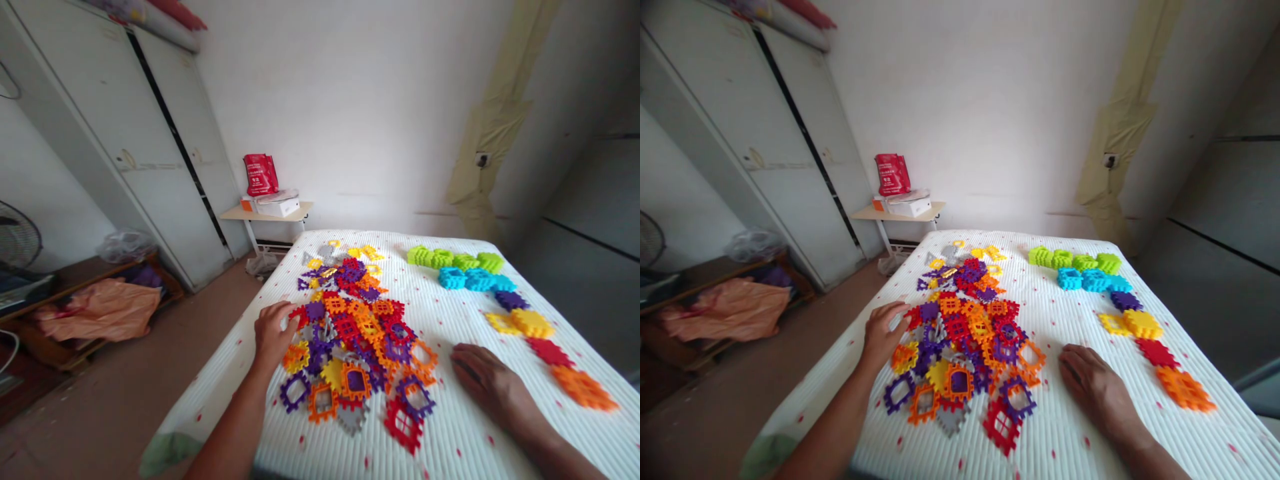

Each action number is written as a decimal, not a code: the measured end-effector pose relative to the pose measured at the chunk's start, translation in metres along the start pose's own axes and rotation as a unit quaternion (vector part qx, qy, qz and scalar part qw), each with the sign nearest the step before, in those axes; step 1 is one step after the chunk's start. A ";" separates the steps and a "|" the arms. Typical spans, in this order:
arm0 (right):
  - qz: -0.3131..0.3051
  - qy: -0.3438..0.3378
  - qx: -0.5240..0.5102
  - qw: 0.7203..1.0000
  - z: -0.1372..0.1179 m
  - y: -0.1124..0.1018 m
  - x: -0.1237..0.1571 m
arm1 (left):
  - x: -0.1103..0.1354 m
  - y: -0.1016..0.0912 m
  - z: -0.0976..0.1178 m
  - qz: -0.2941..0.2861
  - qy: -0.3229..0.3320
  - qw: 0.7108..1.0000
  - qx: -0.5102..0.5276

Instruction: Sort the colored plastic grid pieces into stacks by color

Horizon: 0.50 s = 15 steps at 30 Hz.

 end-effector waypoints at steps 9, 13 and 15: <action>-0.005 0.002 0.002 1.000 0.005 0.003 0.001 | -0.051 0.039 0.070 -0.248 0.091 0.960 -0.097; -0.009 0.008 -0.006 1.000 0.003 0.002 0.001 | -0.056 0.055 0.072 -0.285 0.091 0.949 -0.102; -0.009 0.011 -0.009 1.000 0.002 0.002 0.000 | -0.056 0.058 0.071 -0.301 0.090 0.944 -0.102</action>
Point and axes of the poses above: each hand's wrist, its own x-axis away from the middle knuckle, its own y-axis out of the palm, z = x × y, the point moved 5 cm from there along -x, towards the middle knuckle, and after that the axes turned 7 degrees about z, right-handed, at the moved point
